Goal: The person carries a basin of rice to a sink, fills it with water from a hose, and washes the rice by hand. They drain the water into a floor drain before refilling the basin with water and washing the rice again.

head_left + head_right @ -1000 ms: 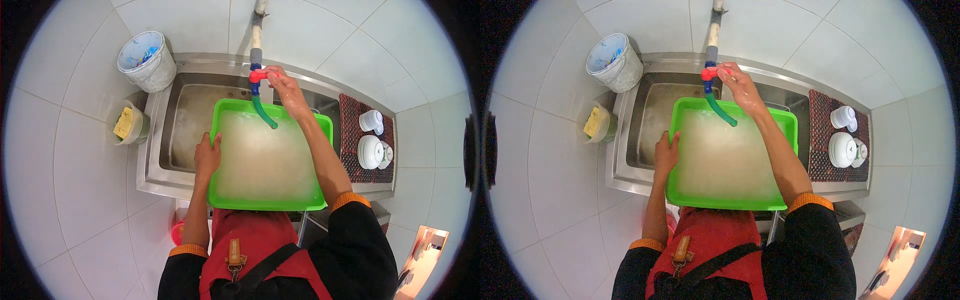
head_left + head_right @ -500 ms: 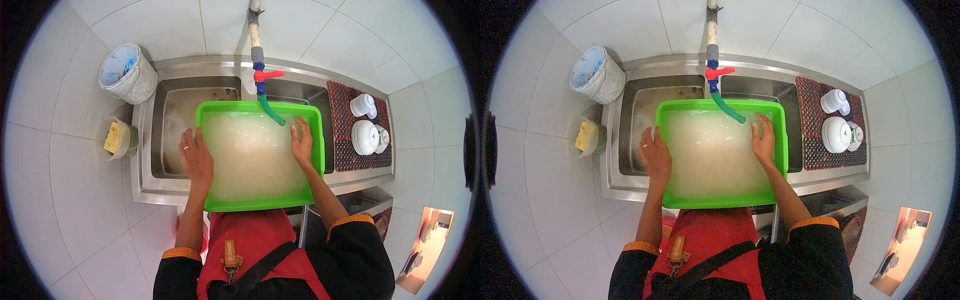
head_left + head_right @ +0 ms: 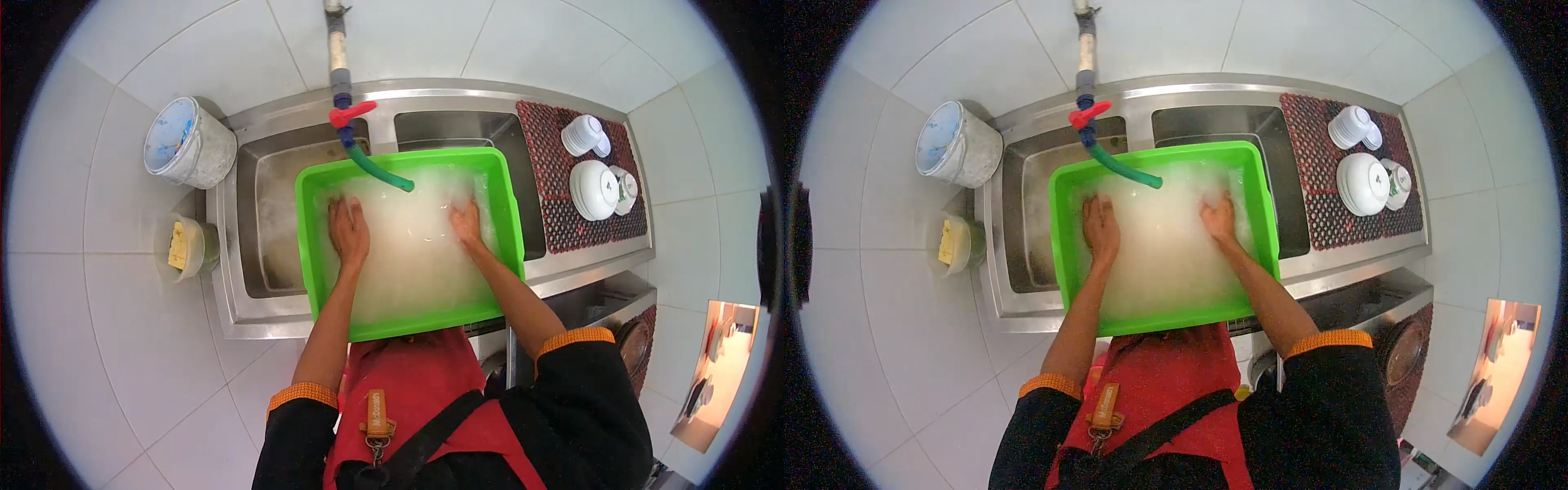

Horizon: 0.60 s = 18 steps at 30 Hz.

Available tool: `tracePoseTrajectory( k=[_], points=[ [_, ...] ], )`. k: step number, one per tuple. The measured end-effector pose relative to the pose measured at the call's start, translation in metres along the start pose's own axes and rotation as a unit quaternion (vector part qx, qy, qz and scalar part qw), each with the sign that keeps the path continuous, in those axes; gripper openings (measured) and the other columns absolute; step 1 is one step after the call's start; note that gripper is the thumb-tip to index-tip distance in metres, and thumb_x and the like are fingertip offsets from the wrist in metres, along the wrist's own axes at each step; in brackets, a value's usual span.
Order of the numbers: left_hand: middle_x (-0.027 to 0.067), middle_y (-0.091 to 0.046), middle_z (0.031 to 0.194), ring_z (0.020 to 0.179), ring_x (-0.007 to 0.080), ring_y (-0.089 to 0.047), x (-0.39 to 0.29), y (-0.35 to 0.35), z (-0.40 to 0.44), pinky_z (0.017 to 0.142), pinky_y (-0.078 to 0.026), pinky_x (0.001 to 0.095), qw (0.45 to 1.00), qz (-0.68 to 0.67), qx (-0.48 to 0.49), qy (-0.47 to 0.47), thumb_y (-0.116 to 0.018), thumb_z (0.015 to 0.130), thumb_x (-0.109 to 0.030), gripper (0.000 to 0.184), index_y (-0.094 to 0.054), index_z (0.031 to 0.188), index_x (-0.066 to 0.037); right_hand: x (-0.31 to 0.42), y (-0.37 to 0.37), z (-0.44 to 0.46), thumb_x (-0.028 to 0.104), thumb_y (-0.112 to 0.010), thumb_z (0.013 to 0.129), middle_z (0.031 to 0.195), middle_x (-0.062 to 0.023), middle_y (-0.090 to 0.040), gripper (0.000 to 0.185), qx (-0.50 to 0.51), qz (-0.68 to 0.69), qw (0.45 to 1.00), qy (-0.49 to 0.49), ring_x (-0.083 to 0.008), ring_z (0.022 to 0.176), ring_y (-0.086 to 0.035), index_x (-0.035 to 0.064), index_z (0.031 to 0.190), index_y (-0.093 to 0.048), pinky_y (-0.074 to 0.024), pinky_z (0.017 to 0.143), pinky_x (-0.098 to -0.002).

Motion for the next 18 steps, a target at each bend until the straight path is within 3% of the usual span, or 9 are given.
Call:
tracePoseTrajectory(
  k=[1, 3, 4, 6, 9, 12, 16, 18],
  points=[
    [0.0263, -0.043, 0.133, 0.125, 0.0392, -0.04, -0.001, 0.0, -0.002, 0.105, -0.03, 0.0429, 1.0, 0.001, 0.003, -0.004, -0.047, 0.094, -0.031, 0.049, -0.047, 0.126, 0.007, -0.007, -0.009, -0.005, 0.022, -0.067, 0.081, 0.118, -0.0284, -0.054, 0.061, 0.032, 0.08, 0.994, -0.072, -0.0413, 0.108, -0.053, -0.0059, 0.129, -0.041, -0.043, 0.094, -0.0445],
    [0.0235, -0.049, 0.13, 0.123, 0.0325, -0.045, 0.015, -0.008, -0.008, 0.105, -0.032, 0.0377, 0.977, -0.183, 0.042, 0.106, -0.043, 0.096, -0.034, 0.051, -0.048, 0.126, 0.007, -0.055, -0.049, -0.002, 0.025, -0.067, 0.082, 0.115, -0.0279, -0.056, 0.061, 0.04, 0.139, 0.987, -0.063, -0.0407, 0.105, -0.055, -0.006, 0.128, -0.042, -0.0446, 0.091, -0.045],
    [0.0215, -0.051, 0.129, 0.121, 0.0301, -0.047, 0.02, -0.011, -0.007, 0.103, -0.033, 0.0356, 0.976, -0.179, 0.044, 0.119, -0.041, 0.097, -0.034, 0.051, -0.048, 0.126, 0.008, -0.078, -0.065, 0.002, 0.028, -0.066, 0.082, 0.112, -0.0274, -0.058, 0.06, 0.047, 0.193, 0.979, -0.054, -0.0402, 0.103, -0.057, -0.006, 0.127, -0.043, -0.0462, 0.089, -0.0454],
    [0.0182, -0.053, 0.128, 0.116, 0.0277, -0.051, 0.057, -0.031, -0.006, 0.101, -0.036, 0.0331, 0.971, -0.188, 0.055, 0.133, -0.038, 0.098, -0.036, 0.053, -0.049, 0.125, 0.008, -0.082, -0.088, -0.007, 0.037, -0.063, 0.084, 0.115, -0.0278, -0.057, 0.06, 0.076, 0.09, 0.993, -0.031, -0.0387, 0.105, -0.057, -0.0039, 0.125, -0.047, -0.0458, 0.09, -0.0445],
    [0.0128, -0.055, 0.122, 0.105, 0.0261, -0.054, 0.157, -0.073, 0.009, 0.096, -0.04, 0.0351, 0.934, -0.267, 0.102, 0.213, -0.034, 0.097, -0.048, 0.061, -0.049, 0.128, 0.002, -0.004, -0.059, -0.036, 0.032, -0.061, 0.086, 0.119, -0.026, -0.054, 0.054, 0.035, 0.049, 0.998, 0.019, -0.0373, 0.107, -0.055, -0.0024, 0.126, -0.047, -0.0428, 0.094, -0.0417],
    [0.0146, -0.052, 0.126, 0.117, 0.0251, -0.048, 0.002, -0.042, -0.038, 0.104, -0.032, 0.0341, 0.874, -0.379, 0.172, 0.253, -0.032, 0.099, -0.044, 0.058, -0.045, 0.131, 0.004, 0.035, -0.059, -0.055, 0.03, -0.062, 0.086, 0.125, -0.027, -0.048, 0.054, 0.038, 0.057, 0.996, 0.05, -0.0381, 0.114, -0.049, -0.0026, 0.126, -0.046, -0.0377, 0.099, -0.0412],
    [0.0147, -0.05, 0.129, 0.121, 0.0237, -0.044, -0.01, -0.043, -0.046, 0.105, -0.031, 0.0342, 0.882, -0.354, 0.159, 0.268, -0.033, 0.099, -0.044, 0.057, -0.044, 0.132, 0.002, 0.065, -0.067, -0.09, 0.031, -0.063, 0.084, 0.135, -0.0308, -0.034, 0.062, 0.098, 0.065, 0.986, 0.117, -0.0424, 0.127, -0.034, -0.0036, 0.13, -0.04, -0.0295, 0.106, -0.0431],
    [0.0142, -0.045, 0.134, 0.125, 0.024, -0.04, -0.017, -0.046, -0.047, 0.105, -0.03, 0.0347, 0.868, -0.356, 0.243, 0.244, -0.036, 0.099, -0.044, 0.058, -0.041, 0.134, 0.002, 0.068, -0.065, -0.102, 0.03, -0.063, 0.083, 0.137, -0.0287, -0.032, 0.068, 0.138, 0.047, 0.977, 0.153, -0.0444, 0.127, -0.032, -0.0028, 0.135, -0.033, -0.0294, 0.106, -0.044]
  ],
)
Point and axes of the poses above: each hand's wrist, its own z-axis towards the middle knuckle, its own y-axis out of the back of the hand, x = y × z, the point moved 9 cm from there along z, towards the middle knuckle
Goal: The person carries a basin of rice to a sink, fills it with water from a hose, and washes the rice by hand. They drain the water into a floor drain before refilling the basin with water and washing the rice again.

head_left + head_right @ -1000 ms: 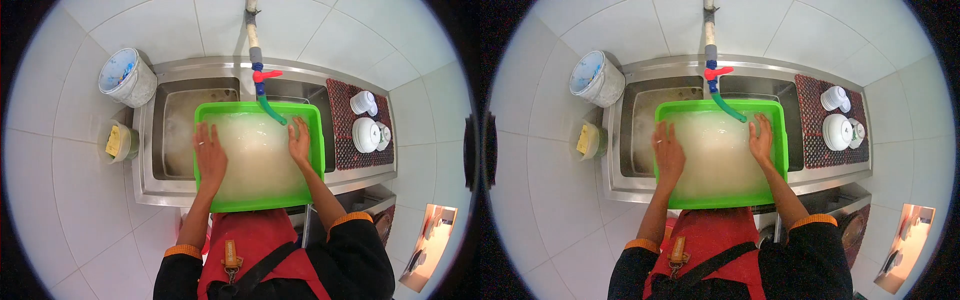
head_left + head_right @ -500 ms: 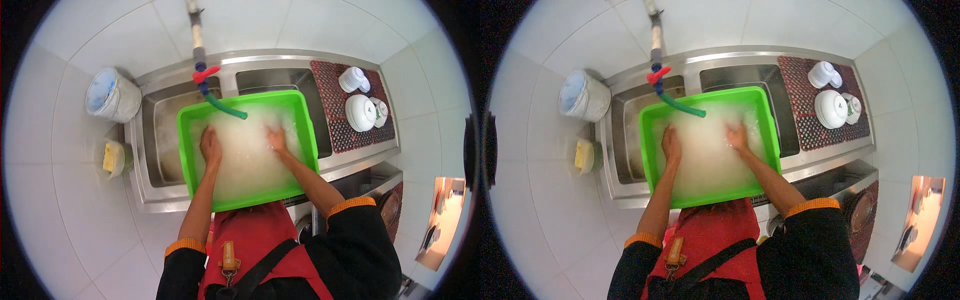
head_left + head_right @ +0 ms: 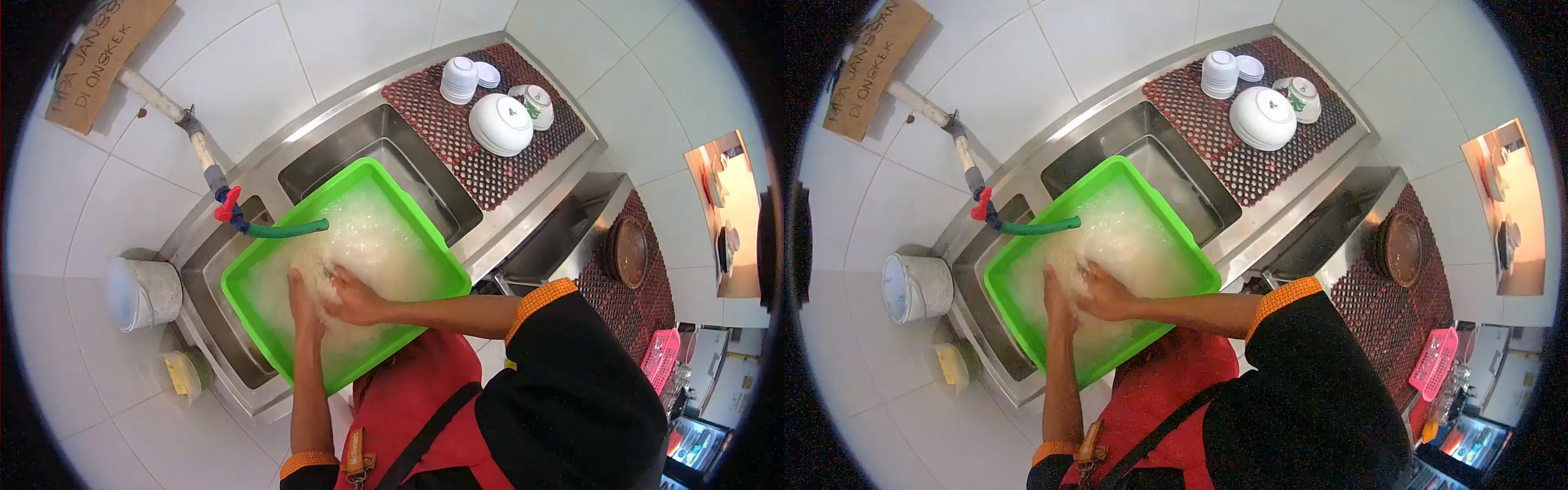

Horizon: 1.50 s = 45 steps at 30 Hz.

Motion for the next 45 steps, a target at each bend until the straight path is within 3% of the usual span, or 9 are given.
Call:
tracePoseTrajectory(
  k=[6, 12, 14, 22, 26, 29, 33, 39, 45],
  points=[
    [0.0201, -0.035, 0.143, 0.132, 0.0343, -0.033, -0.05, -0.003, -0.049, 0.11, -0.025, 0.0424, 0.79, 0.547, 0.233, -0.152, -0.067, 0.083, -0.028, 0.071, -0.033, 0.139, -0.001, 0.041, 0.028, -0.048, 0.025, -0.068, 0.074, 0.139, -0.0226, -0.034, 0.082, 0.329, -0.216, 0.907, 0.149, -0.0399, 0.126, -0.037, 0.0149, 0.144, -0.027, -0.0329, 0.102, -0.0501],
    [0.0255, -0.054, 0.123, 0.118, 0.039, -0.048, -0.014, 0.034, -0.067, 0.106, -0.029, 0.0486, 0.509, 0.827, 0.143, -0.192, -0.069, 0.076, -0.021, 0.045, -0.059, 0.116, -0.002, 0.035, 0.013, -0.039, 0.027, -0.065, 0.076, 0.138, -0.0181, -0.039, 0.077, 0.415, -0.295, 0.844, 0.17, -0.0361, 0.121, -0.044, 0.0243, 0.144, -0.029, -0.039, 0.093, -0.0558],
    [0.0222, -0.063, 0.105, 0.102, 0.035, -0.059, 0.012, 0.039, -0.055, 0.101, -0.035, 0.0477, 0.456, 0.867, 0.186, -0.076, -0.06, 0.076, -0.016, 0.024, -0.068, 0.095, -0.003, -0.003, -0.003, -0.051, 0.023, -0.061, 0.079, 0.138, -0.0176, -0.041, 0.072, 0.584, -0.271, 0.761, -0.085, -0.0338, 0.123, -0.044, 0.027, 0.143, -0.029, -0.0391, 0.097, -0.0521],
    [0.0187, -0.066, 0.093, 0.088, 0.0312, -0.061, 0.138, 0.09, 0.011, 0.09, -0.039, 0.046, 0.575, 0.8, 0.16, -0.063, -0.053, 0.073, -0.01, 0.019, -0.069, 0.079, -0.002, -0.327, -0.177, -0.118, 0.017, -0.055, 0.082, 0.132, -0.0209, -0.046, 0.057, 0.412, -0.195, 0.841, 0.291, -0.0364, 0.12, -0.046, 0.0079, 0.135, -0.037, -0.0383, 0.1, -0.0469],
    [0.021, -0.064, 0.094, 0.085, 0.0352, -0.059, 0.037, 0.037, -0.01, 0.091, -0.039, 0.0444, 0.64, 0.737, -0.003, -0.217, -0.057, 0.069, -0.005, 0.019, -0.067, 0.084, 0.0, -0.289, -0.133, -0.022, 0.005, -0.056, 0.076, 0.123, -0.0222, -0.055, 0.039, 0.153, -0.262, 0.945, 0.122, -0.0341, 0.108, -0.056, 0.0008, 0.115, -0.057, -0.0455, 0.091, -0.0424],
    [0.0222, -0.062, 0.092, 0.089, 0.0388, -0.057, 0.002, 0.025, -0.009, 0.087, -0.043, 0.047, 0.767, 0.558, -0.02, -0.315, -0.062, 0.069, -0.005, 0.024, -0.063, 0.092, 0.001, -0.032, -0.05, 0.029, 0.006, -0.057, 0.078, 0.112, -0.0232, -0.059, 0.034, 0.347, -0.325, 0.878, -0.06, -0.0401, 0.106, -0.054, -0.0001, 0.111, -0.059, -0.0436, 0.092, -0.0445],
    [0.0225, -0.061, 0.091, 0.09, 0.0397, -0.058, -0.045, 0.018, -0.042, 0.078, -0.049, 0.0478, 0.829, 0.469, -0.062, -0.298, -0.065, 0.07, -0.01, 0.026, -0.061, 0.094, 0.0, 0.057, -0.011, 0.031, 0.005, -0.067, 0.069, 0.103, -0.0184, -0.062, 0.037, 0.205, -0.059, 0.952, 0.221, -0.0357, 0.1, -0.057, 0.0006, 0.106, -0.061, -0.047, 0.087, -0.0401],
    [0.0249, -0.059, 0.095, 0.082, 0.0408, -0.06, -0.035, 0.029, -0.063, 0.068, -0.052, 0.0463, 0.778, 0.573, -0.002, -0.256, -0.061, 0.071, -0.008, 0.019, -0.059, 0.087, 0.003, 0.065, 0.037, 0.007, 0.01, -0.073, 0.068, 0.113, -0.0214, -0.053, 0.055, 0.327, -0.194, 0.913, 0.148, -0.0398, 0.107, -0.05, 0.0017, 0.119, -0.051, -0.0423, 0.092, -0.0437],
    [0.0304, -0.05, 0.12, 0.109, 0.0405, -0.053, -0.033, 0.03, -0.066, 0.094, -0.043, 0.0447, 0.688, 0.683, -0.007, -0.245, -0.064, 0.079, -0.024, 0.057, -0.047, 0.125, 0.004, 0.012, 0.066, 0.008, 0.015, -0.072, 0.073, 0.124, -0.0247, -0.046, 0.058, 0.316, -0.257, 0.906, 0.112, -0.0403, 0.118, -0.042, 0.0002, 0.123, -0.048, -0.0337, 0.102, -0.0455]
  ],
)
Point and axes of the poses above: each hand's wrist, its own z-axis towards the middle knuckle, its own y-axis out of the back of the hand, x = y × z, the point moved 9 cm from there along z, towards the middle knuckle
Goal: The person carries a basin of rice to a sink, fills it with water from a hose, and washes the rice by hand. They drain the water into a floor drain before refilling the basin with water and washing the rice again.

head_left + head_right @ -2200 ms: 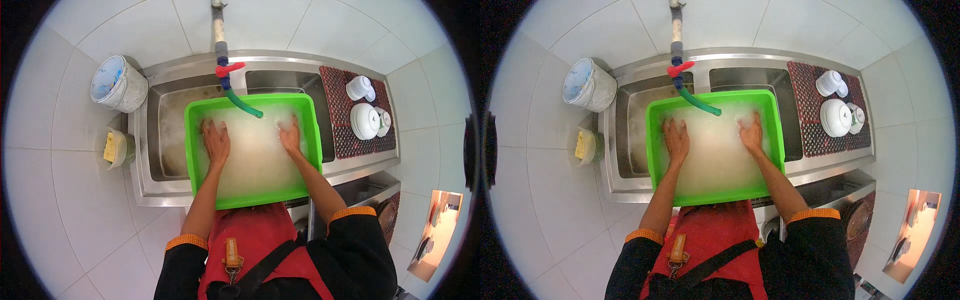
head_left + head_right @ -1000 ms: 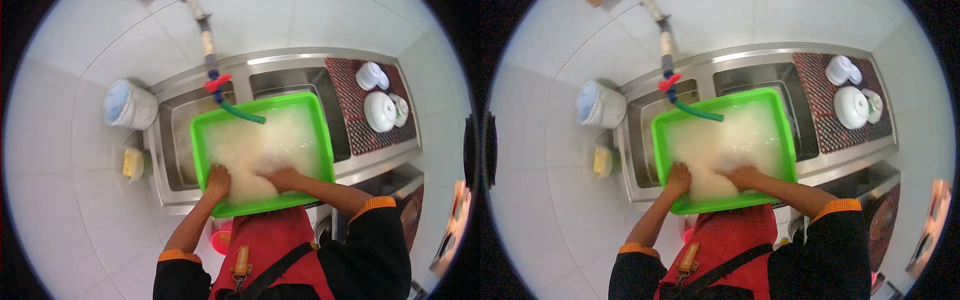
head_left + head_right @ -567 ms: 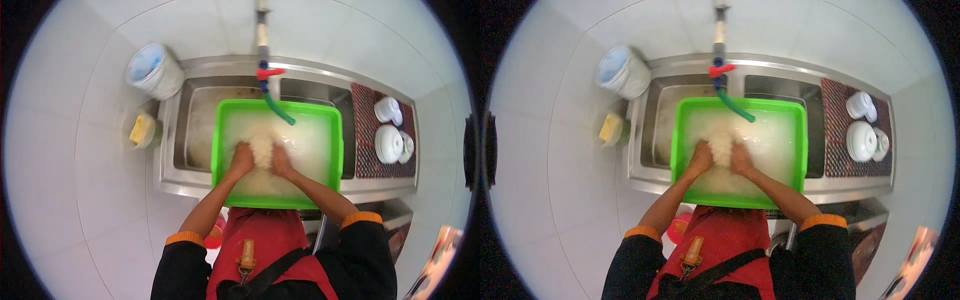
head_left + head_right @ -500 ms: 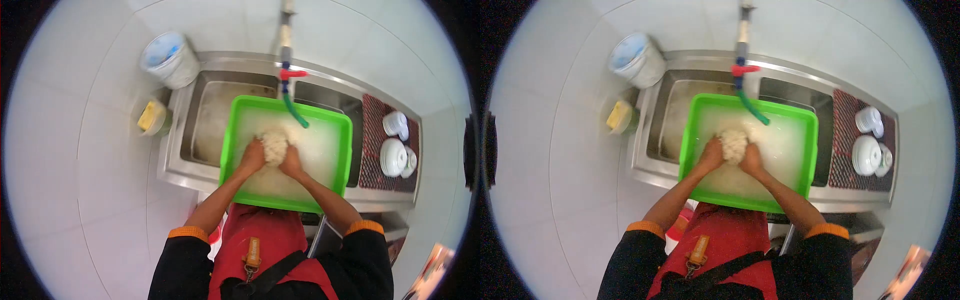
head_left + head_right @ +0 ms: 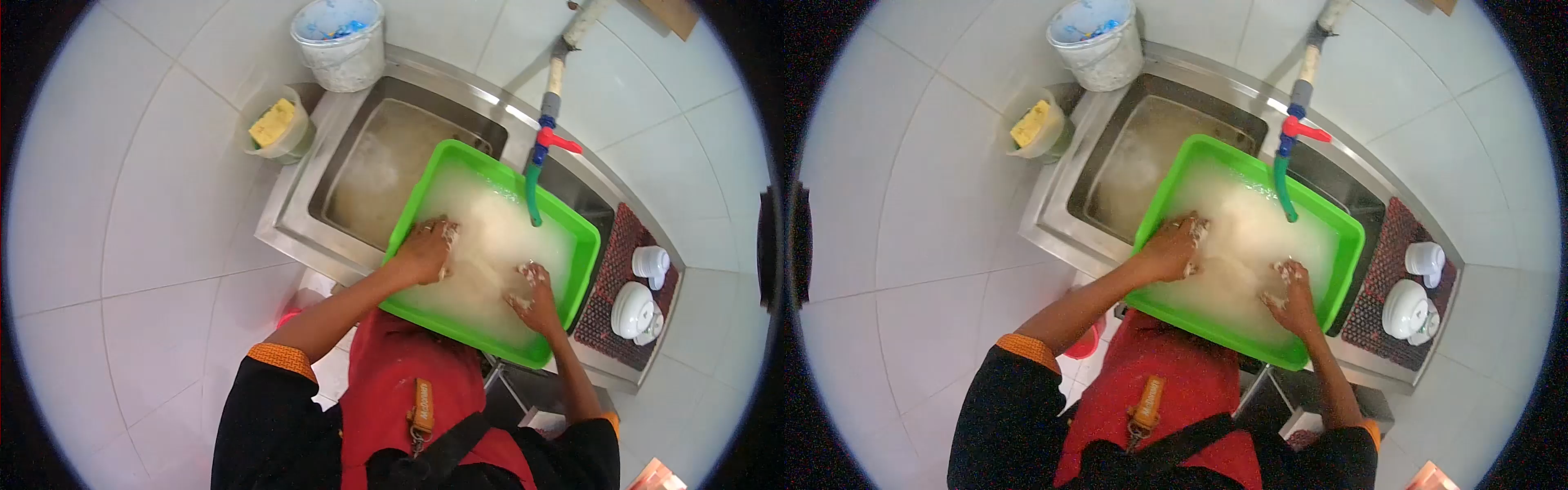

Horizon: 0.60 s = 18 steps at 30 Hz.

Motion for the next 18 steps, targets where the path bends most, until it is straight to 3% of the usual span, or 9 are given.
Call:
tracePoseTrajectory(
  k=[3, 6, 7, 9, 10, 11, 14, 17, 18],
  points=[
    [0.0318, -0.046, 0.127, 0.116, 0.0417, -0.048, 0.01, -0.027, 0.028, 0.1, -0.038, 0.0456, 0.985, -0.145, -0.055, 0.071, -0.056, 0.087, -0.041, 0.07, -0.034, 0.135, 0.005, -0.028, -0.009, 0.013, 0.016, -0.067, 0.079, 0.132, -0.027, -0.041, 0.054, -0.057, 0.019, 0.997, -0.049, -0.0409, 0.125, -0.036, -0.0008, 0.126, -0.047, -0.0297, 0.106, -0.0461],
    [0.0305, -0.045, 0.129, 0.117, 0.0443, -0.046, 0.02, -0.038, 0.046, 0.101, -0.036, 0.0468, 0.912, -0.358, -0.04, 0.196, -0.04, 0.09, -0.058, 0.07, -0.047, 0.129, -0.001, -0.077, -0.044, 0.024, 0.02, -0.061, 0.086, 0.134, -0.0256, -0.041, 0.049, -0.087, 0.025, 0.991, -0.101, -0.0403, 0.127, -0.033, -0.0003, 0.128, -0.046, -0.0278, 0.107, -0.0469],
    [0.0303, -0.046, 0.129, 0.117, 0.0449, -0.046, 0.02, -0.047, 0.049, 0.101, -0.036, 0.0467, 0.898, -0.375, -0.019, 0.228, -0.037, 0.09, -0.06, 0.069, -0.051, 0.126, -0.003, -0.118, -0.062, 0.026, 0.023, -0.057, 0.09, 0.134, -0.024, -0.042, 0.047, -0.117, 0.003, 0.988, -0.102, -0.0396, 0.127, -0.033, 0.0004, 0.129, -0.045, -0.0268, 0.107, -0.0475],
    [0.0293, -0.046, 0.129, 0.117, 0.0444, -0.047, 0.019, -0.069, 0.064, 0.101, -0.037, 0.0461, 0.831, -0.502, -0.022, 0.236, -0.035, 0.091, -0.059, 0.064, -0.058, 0.121, -0.007, -0.344, -0.142, 0.038, 0.026, -0.049, 0.094, 0.131, -0.0246, -0.047, 0.046, -0.175, -0.162, 0.968, -0.084, -0.0381, 0.124, -0.041, -0.0048, 0.128, -0.045, -0.0322, 0.105, -0.0427],
    [0.0285, -0.046, 0.13, 0.119, 0.0426, -0.046, 0.021, -0.068, 0.067, 0.101, -0.037, 0.0451, 0.828, -0.499, -0.063, 0.246, -0.037, 0.09, -0.059, 0.064, -0.055, 0.124, -0.007, -0.301, -0.138, 0.051, 0.026, -0.049, 0.094, 0.131, -0.0193, -0.047, 0.045, -0.145, 0.18, 0.956, -0.181, -0.0327, 0.119, -0.045, -0.0021, 0.129, -0.046, -0.0325, 0.105, -0.0389],
    [0.0278, -0.046, 0.13, 0.12, 0.0408, -0.046, 0.019, -0.066, 0.07, 0.101, -0.037, 0.0441, 0.825, -0.496, -0.099, 0.251, -0.04, 0.09, -0.058, 0.065, -0.052, 0.127, -0.007, -0.25, -0.134, 0.057, 0.026, -0.05, 0.094, 0.131, -0.014, -0.047, 0.044, -0.192, 0.477, 0.808, -0.287, -0.0273, 0.114, -0.049, 0.0007, 0.129, -0.047, -0.0328, 0.104, -0.035],
    [0.0265, -0.044, 0.133, 0.125, 0.0369, -0.043, 0.029, -0.053, 0.062, 0.103, -0.036, 0.0421, 0.739, -0.56, -0.171, 0.333, -0.047, 0.086, -0.059, 0.07, -0.046, 0.132, -0.005, -0.053, -0.073, 0.099, 0.034, -0.046, 0.096, 0.129, -0.0092, -0.048, 0.05, -0.047, 0.711, 0.677, -0.186, -0.0204, 0.112, -0.05, 0.0009, 0.133, -0.043, -0.0344, 0.102, -0.03],
    [0.0245, -0.046, 0.132, 0.125, 0.0359, -0.043, 0.015, -0.027, 0.057, 0.104, -0.034, 0.0416, 0.698, -0.637, -0.198, 0.261, -0.056, 0.083, -0.052, 0.072, -0.041, 0.134, -0.004, -0.077, -0.084, 0.112, 0.04, -0.042, 0.097, 0.121, -0.0138, -0.056, 0.054, -0.069, 0.607, 0.787, -0.09, -0.0226, 0.109, -0.056, 0.0, 0.133, -0.043, -0.0421, 0.097, -0.0353],
    [0.0234, -0.051, 0.127, 0.121, 0.0351, -0.047, 0.018, -0.038, 0.057, 0.101, -0.037, 0.0415, 0.712, -0.585, -0.217, 0.322, -0.058, 0.083, -0.047, 0.065, -0.046, 0.129, -0.003, -0.072, -0.079, 0.112, 0.042, -0.039, 0.097, 0.134, -0.0147, -0.046, 0.058, -0.164, 0.542, 0.813, -0.133, -0.0226, 0.12, -0.048, -0.0004, 0.136, -0.039, -0.0357, 0.104, -0.035]
  ],
)
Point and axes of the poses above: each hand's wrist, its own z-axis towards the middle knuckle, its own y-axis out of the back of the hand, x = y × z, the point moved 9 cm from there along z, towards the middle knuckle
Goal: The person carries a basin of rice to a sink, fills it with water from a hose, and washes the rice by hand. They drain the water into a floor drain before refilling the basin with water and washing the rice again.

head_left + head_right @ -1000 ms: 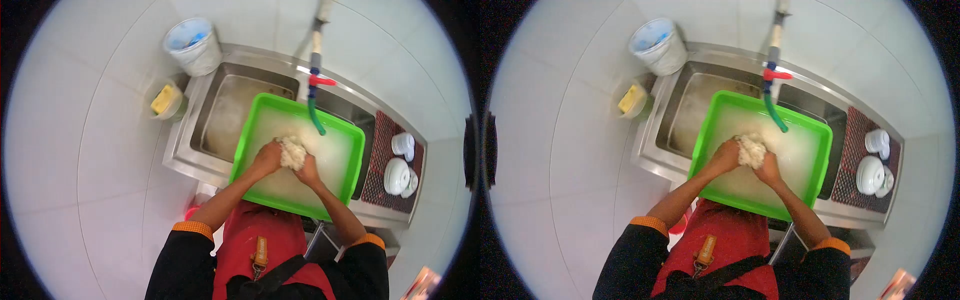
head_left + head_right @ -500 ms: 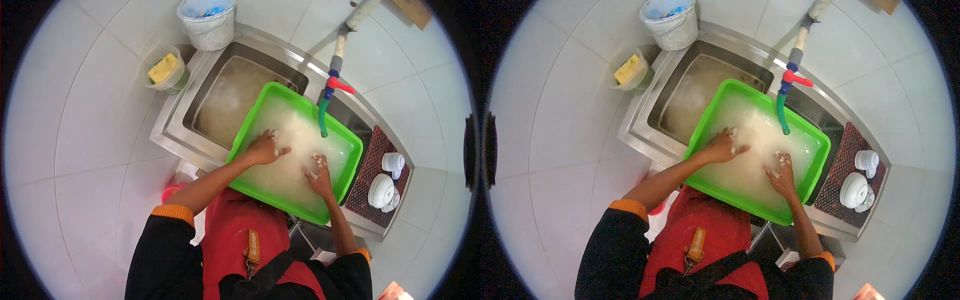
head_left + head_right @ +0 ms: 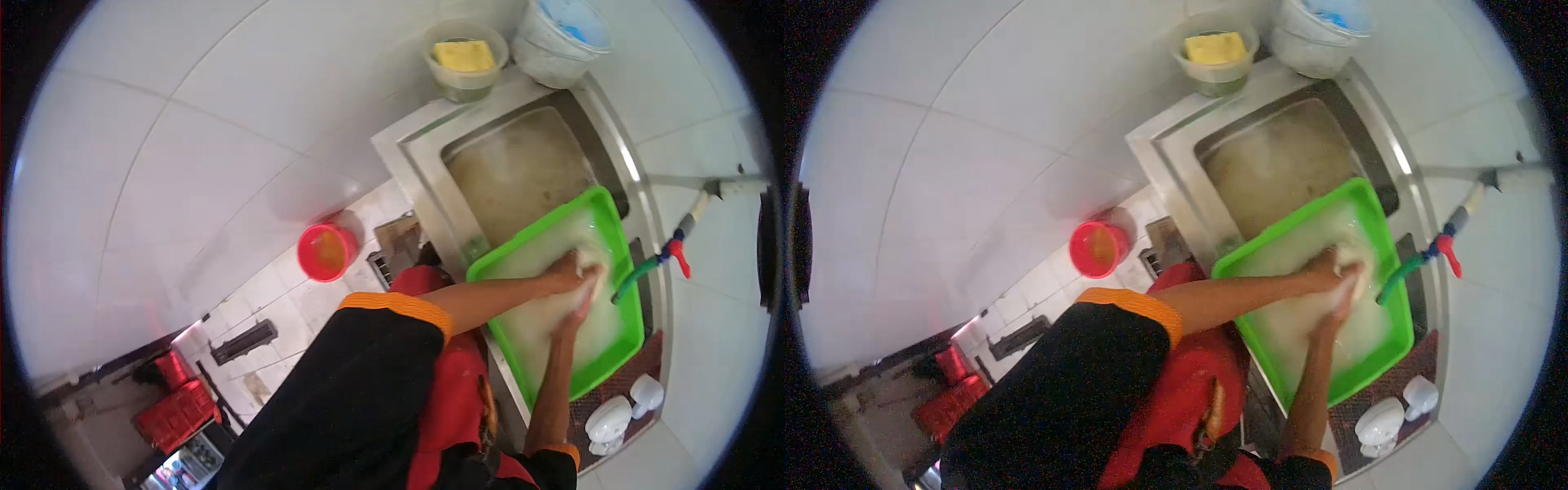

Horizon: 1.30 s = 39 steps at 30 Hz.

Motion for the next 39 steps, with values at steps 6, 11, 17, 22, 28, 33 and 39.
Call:
tracePoseTrajectory(
  k=[6, 11, 17, 22, 28, 33, 39],
  points=[
    [0.0226, -0.064, 0.099, 0.093, 0.0371, -0.062, 0.006, -0.012, 0.011, 0.081, -0.049, 0.0436, 0.978, 0.165, 0.096, -0.084, -0.062, 0.085, -0.03, 0.038, -0.059, 0.107, 0.0, 0.087, -0.049, -0.052, 0.023, -0.043, 0.098, 0.12, -0.0107, -0.059, 0.035, -0.062, -0.17, 0.975, 0.128, -0.021, 0.113, -0.052, -0.0004, 0.12, -0.056, -0.0356, 0.1, -0.0333],
    [0.0262, -0.059, 0.11, 0.103, 0.0405, -0.056, -0.022, -0.005, -0.023, 0.09, -0.044, 0.0467, 0.86, 0.337, 0.319, -0.211, -0.061, 0.082, -0.019, 0.042, -0.053, 0.117, 0.002, 0.083, -0.021, -0.083, 0.023, -0.062, 0.087, 0.102, -0.0119, -0.065, 0.025, 0.025, -0.337, 0.94, 0.04, -0.0267, 0.096, -0.06, 0.0045, 0.103, -0.064, -0.045, 0.086, -0.0371],
    [0.0214, -0.049, 0.127, 0.119, 0.0318, -0.047, -0.024, 0.03, -0.062, 0.1, -0.038, 0.0435, 0.695, 0.524, 0.388, -0.302, -0.065, 0.071, -0.007, 0.058, -0.047, 0.126, -0.002, 0.095, 0.011, -0.14, 0.023, -0.076, 0.067, 0.106, -0.0141, -0.056, 0.045, 0.187, -0.587, 0.784, 0.073, -0.0338, 0.112, -0.047, 0.0028, 0.105, -0.061, -0.0414, 0.091, -0.0441],
    [0.0207, -0.059, 0.114, 0.107, 0.0276, -0.056, 0.031, 0.041, -0.056, 0.09, -0.044, 0.043, 0.577, 0.685, 0.326, -0.304, -0.067, 0.068, -0.012, 0.044, -0.059, 0.109, 0.0, 0.029, 0.049, -0.154, 0.022, -0.074, 0.065, 0.101, -0.0215, -0.059, 0.067, 0.221, -0.742, 0.629, 0.065, -0.0347, 0.101, -0.055, 0.0035, 0.125, -0.049, -0.0454, 0.082, -0.0479],
    [0.0153, -0.068, 0.085, 0.091, 0.0291, -0.062, 0.183, 0.038, -0.01, 0.091, -0.043, 0.0437, 0.498, 0.716, 0.426, -0.241, -0.069, 0.065, -0.02, 0.018, -0.07, 0.072, -0.003, -0.04, 0.025, -0.129, 0.024, -0.071, 0.064, 0.112, -0.0216, -0.06, 0.071, 0.375, -0.723, 0.566, -0.129, -0.0308, 0.108, -0.056, 0.0006, 0.127, -0.048, -0.0448, 0.086, -0.0475],
    [0.0251, -0.053, 0.122, 0.116, 0.0399, -0.047, 0.095, -0.004, -0.032, 0.105, -0.029, 0.0475, 0.661, 0.559, 0.372, -0.335, -0.073, 0.063, -0.023, 0.057, -0.06, 0.113, 0.0, 0.013, -0.002, -0.092, 0.036, -0.072, 0.072, 0.129, -0.0215, -0.05, 0.077, 0.071, -0.34, 0.935, 0.076, -0.0318, 0.119, -0.048, -0.0013, 0.132, -0.042, -0.033, 0.105, -0.0431],
    [0.0173, -0.061, 0.111, 0.107, 0.035, -0.053, -0.035, -0.046, -0.071, 0.093, -0.037, 0.0472, 0.755, 0.402, 0.425, -0.297, -0.064, 0.074, -0.016, 0.04, -0.059, 0.111, -0.001, -0.026, -0.066, -0.029, 0.024, -0.064, 0.075, 0.121, -0.0218, -0.054, 0.044, 0.101, -0.418, 0.884, 0.184, -0.0377, 0.115, -0.047, 0.0029, 0.112, -0.057, -0.0346, 0.103, -0.0455]
  ],
)
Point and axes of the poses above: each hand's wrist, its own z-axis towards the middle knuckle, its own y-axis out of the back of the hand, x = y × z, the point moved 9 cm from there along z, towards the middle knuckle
